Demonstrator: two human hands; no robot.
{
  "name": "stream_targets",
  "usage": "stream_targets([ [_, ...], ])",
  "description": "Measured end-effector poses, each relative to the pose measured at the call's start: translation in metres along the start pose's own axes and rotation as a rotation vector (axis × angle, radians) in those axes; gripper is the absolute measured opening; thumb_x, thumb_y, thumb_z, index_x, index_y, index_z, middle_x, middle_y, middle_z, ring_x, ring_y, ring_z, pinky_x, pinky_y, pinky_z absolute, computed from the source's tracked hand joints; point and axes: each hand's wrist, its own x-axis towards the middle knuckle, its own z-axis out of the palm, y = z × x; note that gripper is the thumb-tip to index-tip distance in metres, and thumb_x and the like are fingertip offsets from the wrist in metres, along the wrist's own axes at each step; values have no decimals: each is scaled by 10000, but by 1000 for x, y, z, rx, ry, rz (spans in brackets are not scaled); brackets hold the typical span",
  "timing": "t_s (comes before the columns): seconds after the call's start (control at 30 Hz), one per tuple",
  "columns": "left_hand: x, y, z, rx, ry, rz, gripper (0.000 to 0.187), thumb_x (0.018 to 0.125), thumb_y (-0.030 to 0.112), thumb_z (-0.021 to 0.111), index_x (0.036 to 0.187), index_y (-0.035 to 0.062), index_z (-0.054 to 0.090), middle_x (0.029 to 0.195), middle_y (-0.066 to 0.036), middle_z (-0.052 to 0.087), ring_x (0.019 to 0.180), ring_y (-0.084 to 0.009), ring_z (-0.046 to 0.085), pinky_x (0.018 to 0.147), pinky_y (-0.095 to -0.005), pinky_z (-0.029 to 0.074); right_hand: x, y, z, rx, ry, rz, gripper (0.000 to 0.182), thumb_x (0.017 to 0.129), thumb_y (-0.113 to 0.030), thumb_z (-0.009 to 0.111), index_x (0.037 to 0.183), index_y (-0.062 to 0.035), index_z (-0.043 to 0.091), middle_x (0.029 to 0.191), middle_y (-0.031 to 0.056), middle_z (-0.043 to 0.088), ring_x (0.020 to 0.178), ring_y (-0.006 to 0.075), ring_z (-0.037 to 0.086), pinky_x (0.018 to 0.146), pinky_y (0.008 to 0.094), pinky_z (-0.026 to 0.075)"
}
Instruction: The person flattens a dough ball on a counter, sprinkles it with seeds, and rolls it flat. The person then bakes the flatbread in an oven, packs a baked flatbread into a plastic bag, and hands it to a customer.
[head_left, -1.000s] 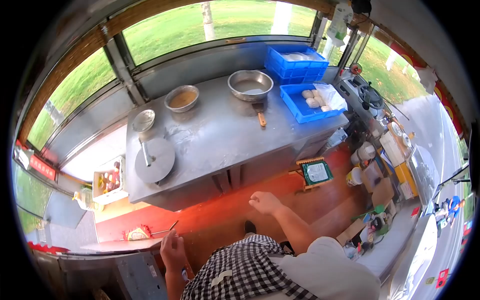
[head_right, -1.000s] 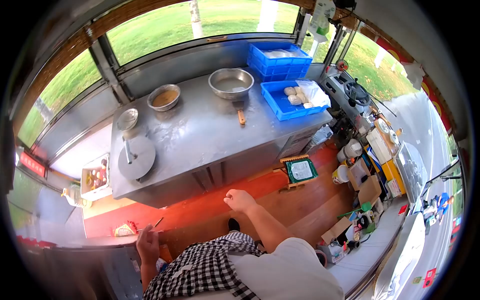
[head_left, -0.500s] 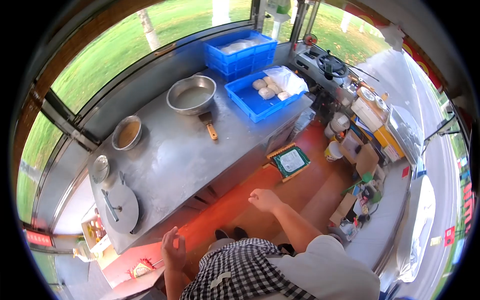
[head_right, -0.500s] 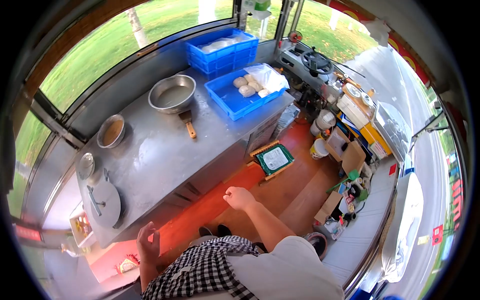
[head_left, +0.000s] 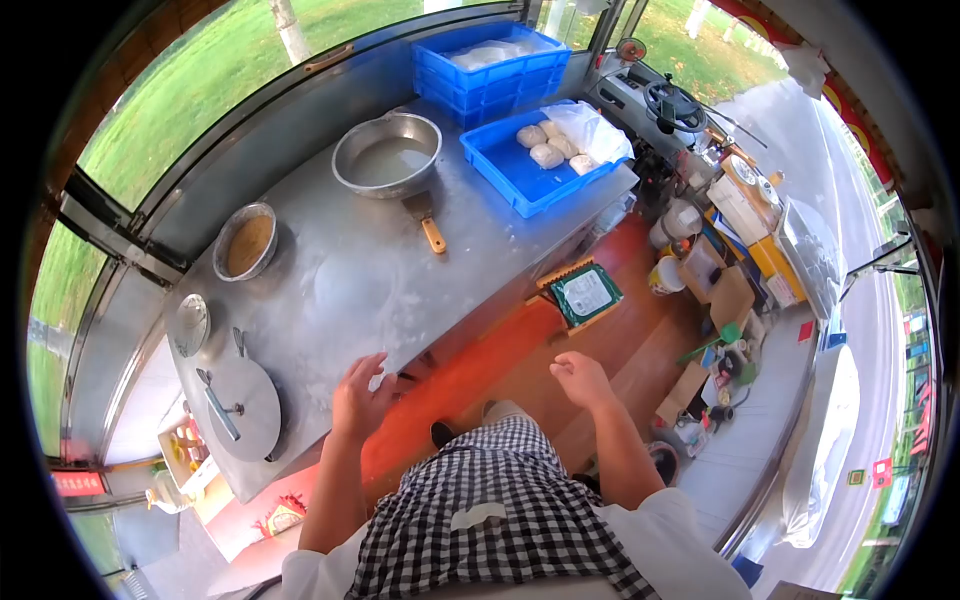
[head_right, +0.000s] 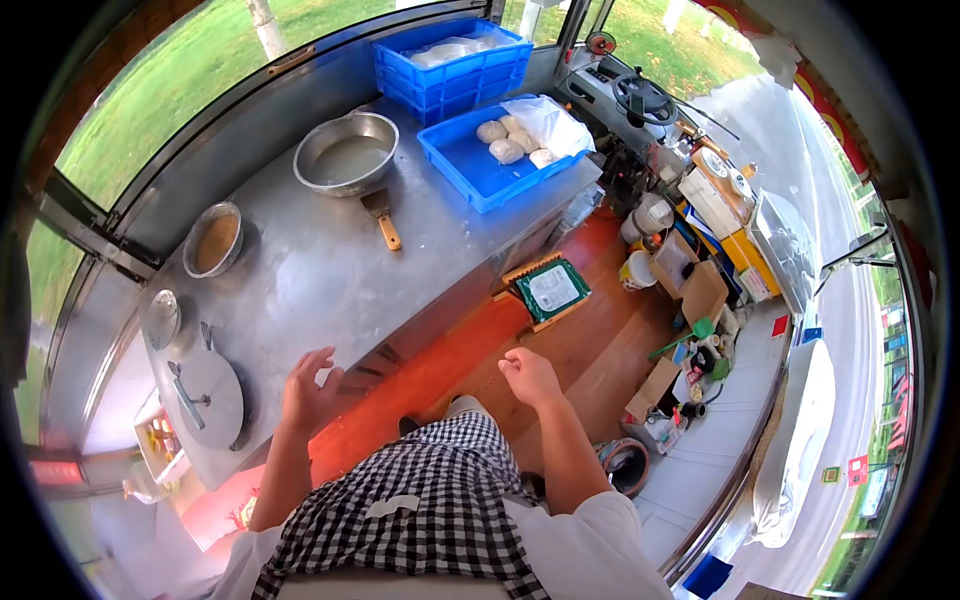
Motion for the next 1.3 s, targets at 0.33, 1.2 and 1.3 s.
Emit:
stream_targets([
  [0.33, 143, -8, 70, -12, 12, -11, 353, 916, 149, 750, 1235, 9, 696, 1158, -170, 730, 947, -280, 740, 848, -406, 576, 61, 25, -37, 17, 56, 68, 400, 968, -353, 701, 1194, -24, 718, 1098, 180, 761, 1044, 332, 724, 913, 413, 561],
  [1.2, 304, -57, 171, 230, -124, -419, 450, 732, 176, 757, 1132, 44, 598, 1091, -178, 661, 1018, -388, 666, 869, -478, 545, 274, -4, -157, -5, -38, 40, 416, 989, -338, 679, 1254, -18, 692, 1087, 201, 751, 1016, 332, 723, 885, 416, 558],
  [1.3, 296, -11, 126, 112, -84, -358, 342, 725, 132, 733, 1040, 40, 636, 988, -154, 660, 890, -351, 656, 803, -454, 544, 286, -9, -155, -16, -25, 39, 405, 988, -345, 677, 1236, -26, 701, 1071, 197, 755, 1013, 346, 722, 887, 425, 557],
])
